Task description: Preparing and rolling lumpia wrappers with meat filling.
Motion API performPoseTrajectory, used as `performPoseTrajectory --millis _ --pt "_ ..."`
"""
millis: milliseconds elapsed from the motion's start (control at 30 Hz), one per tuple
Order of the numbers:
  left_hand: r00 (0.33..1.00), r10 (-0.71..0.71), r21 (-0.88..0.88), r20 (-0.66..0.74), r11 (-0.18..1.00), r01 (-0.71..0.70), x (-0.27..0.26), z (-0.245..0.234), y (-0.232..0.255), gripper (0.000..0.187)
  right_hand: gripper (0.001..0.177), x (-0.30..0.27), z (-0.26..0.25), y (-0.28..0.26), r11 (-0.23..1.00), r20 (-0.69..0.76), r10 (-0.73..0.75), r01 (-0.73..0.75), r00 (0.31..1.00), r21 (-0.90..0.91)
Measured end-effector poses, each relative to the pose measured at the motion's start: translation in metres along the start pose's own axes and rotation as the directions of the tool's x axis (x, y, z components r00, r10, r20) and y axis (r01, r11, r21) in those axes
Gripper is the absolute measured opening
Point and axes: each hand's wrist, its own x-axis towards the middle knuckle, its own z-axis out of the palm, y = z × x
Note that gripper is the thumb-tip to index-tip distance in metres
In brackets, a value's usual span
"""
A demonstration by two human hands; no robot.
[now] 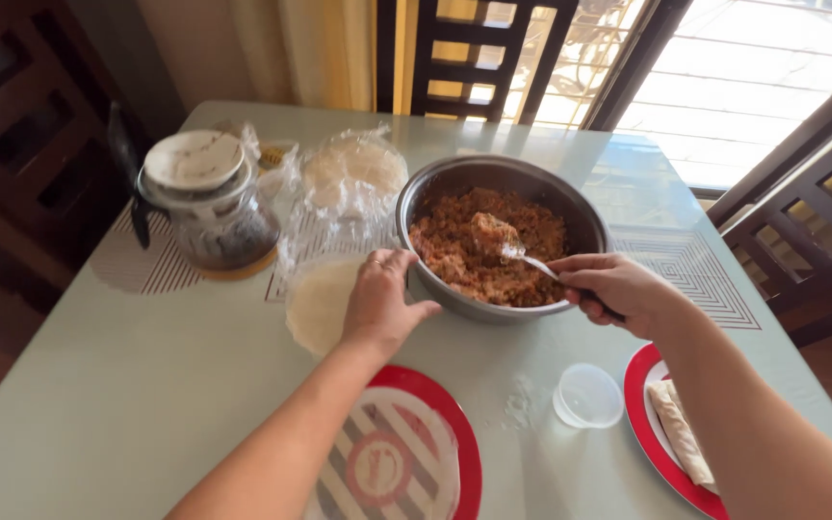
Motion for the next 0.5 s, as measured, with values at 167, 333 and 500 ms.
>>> performPoseTrajectory --millis 167,333,500 --pt "0.998 -0.057 -0.005 0.005 0.998 0.057 -0.030 -0.019 -0.021 0.045 0.032 -0.063 0.018 -0.013 0.998 0.051 -0.007 0.010 0.999 -0.057" --pt "0.947 -0.147 -0.045 0.284 0.985 0.166 -0.066 -0.041 -0.067 0.024 0.038 -0.133 0.074 0.016 0.988 0.062 0.069 -0.060 0.996 -0.144" --pt "0.834 -0.093 0.007 0.544 0.994 0.106 -0.109 -0.067 -0.082 0.027 0.047 -0.181 0.143 0.074 0.882 0.182 0.132 -0.032 0.974 -0.470"
